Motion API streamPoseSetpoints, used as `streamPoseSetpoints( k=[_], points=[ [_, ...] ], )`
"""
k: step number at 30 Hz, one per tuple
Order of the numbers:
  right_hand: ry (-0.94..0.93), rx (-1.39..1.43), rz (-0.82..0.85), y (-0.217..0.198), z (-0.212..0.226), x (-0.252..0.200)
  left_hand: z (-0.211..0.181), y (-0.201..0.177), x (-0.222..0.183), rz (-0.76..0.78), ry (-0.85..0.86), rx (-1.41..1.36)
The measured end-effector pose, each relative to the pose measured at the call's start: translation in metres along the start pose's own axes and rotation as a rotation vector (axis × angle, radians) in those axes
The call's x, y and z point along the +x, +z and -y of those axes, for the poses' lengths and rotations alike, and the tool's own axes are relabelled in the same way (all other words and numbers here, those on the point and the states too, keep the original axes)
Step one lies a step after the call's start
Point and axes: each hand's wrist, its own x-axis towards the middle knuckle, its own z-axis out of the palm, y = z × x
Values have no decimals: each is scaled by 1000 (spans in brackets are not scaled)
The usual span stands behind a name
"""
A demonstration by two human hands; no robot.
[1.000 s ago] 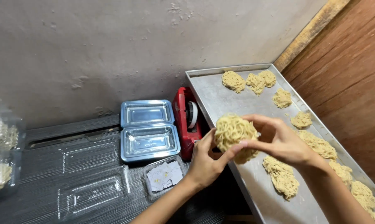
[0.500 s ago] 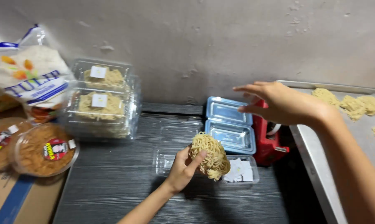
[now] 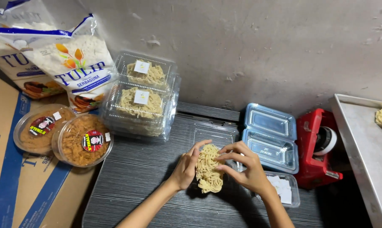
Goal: The person places small paper labels onto clear plastic containers filled with noodles, then stacks the labeled containers. They then open a new container, place a portion of noodles into it, and prepare to label it.
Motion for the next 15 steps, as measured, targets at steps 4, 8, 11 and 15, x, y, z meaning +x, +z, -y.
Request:
streamPoseSetpoints(
  k=[4, 8, 11, 15],
  points=[
    [-105, -131, -4, 10, -14, -4, 14, -7, -1, -42, 18, 129],
    [-36, -88, -21, 14, -20, -7, 9, -13, -4, 79, 60, 232],
    [17, -65, -17, 16, -29, -14, -8, -14, -7, 121, 55, 127],
    [60, -55, 51, 13, -18, -15, -14, -13, -7, 151, 38, 149]
  ],
)
